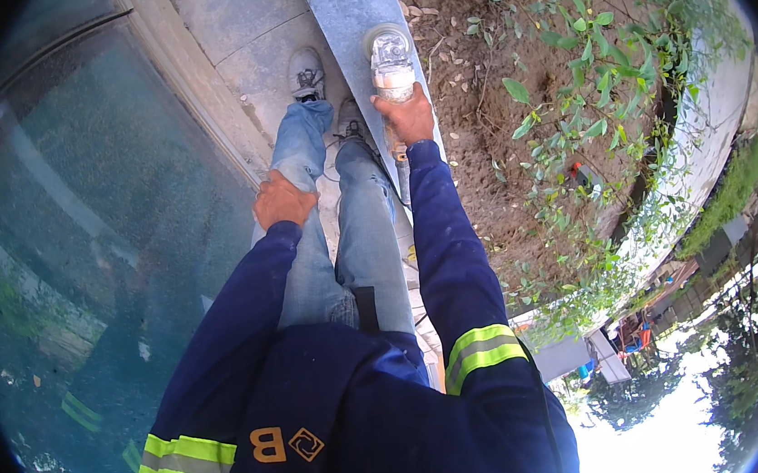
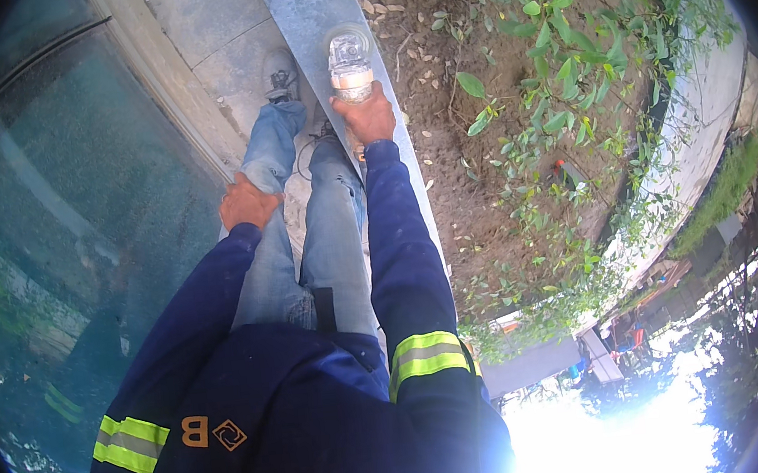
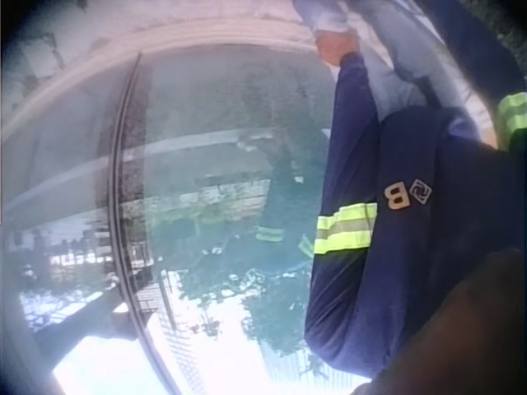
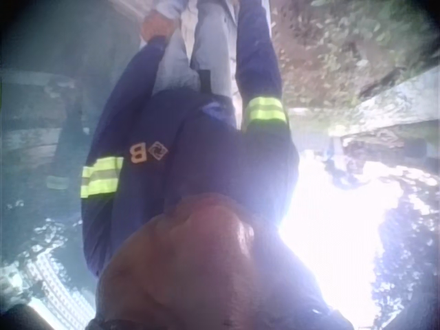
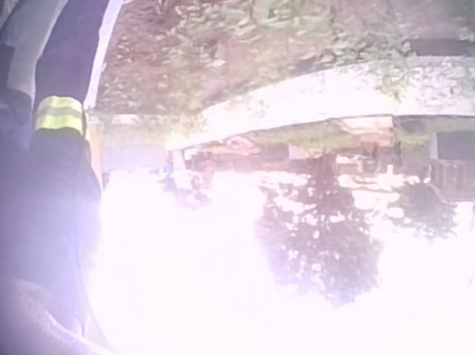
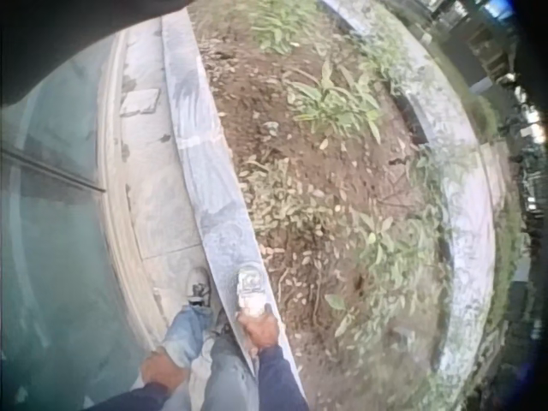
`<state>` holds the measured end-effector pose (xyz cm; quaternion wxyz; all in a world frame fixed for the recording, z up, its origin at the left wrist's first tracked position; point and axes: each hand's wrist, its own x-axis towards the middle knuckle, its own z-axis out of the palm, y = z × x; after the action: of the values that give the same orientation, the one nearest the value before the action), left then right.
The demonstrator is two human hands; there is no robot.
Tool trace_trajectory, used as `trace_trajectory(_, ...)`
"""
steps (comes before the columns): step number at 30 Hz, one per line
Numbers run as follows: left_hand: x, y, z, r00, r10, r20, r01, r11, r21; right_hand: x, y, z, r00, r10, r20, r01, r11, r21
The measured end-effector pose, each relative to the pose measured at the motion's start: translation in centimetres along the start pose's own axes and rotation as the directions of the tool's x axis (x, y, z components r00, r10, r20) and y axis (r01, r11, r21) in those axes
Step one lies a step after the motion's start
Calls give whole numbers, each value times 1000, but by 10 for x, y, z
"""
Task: The person uses an angle grinder to smooth a concrete curb edge. They hold the tool with both hands and move it along the curb surface, generating dust. The person adjusts their stance and tool angle as they progress along the edge.
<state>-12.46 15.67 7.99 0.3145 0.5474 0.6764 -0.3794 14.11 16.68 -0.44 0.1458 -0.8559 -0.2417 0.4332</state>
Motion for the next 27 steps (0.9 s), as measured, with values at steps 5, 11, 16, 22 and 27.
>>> trace_trajectory(5,0,2,-5,998,-33,47,34,999,-18,-2,16,-8,999,29,-15,-28,999,44)
trace_trajectory(11,-4,7,-11,999,-18,30,18,1000,-10,-10,3,-1,997,25,79,-16,994,-105)
trace_trajectory(16,-5,8,-9,999,-19,34,19,1000,-7,8,14,-2,1000,-16,4,15,998,68)
trace_trajectory(22,-3,1,-3,1000,2,-1,-2,1000,2,-6,17,-6,1000,17,1,-17,999,45)
trace_trajectory(27,-4,5,-5,1000,-13,11,12,998,60,-17,-2,6,995,36,97,-30,997,-67)
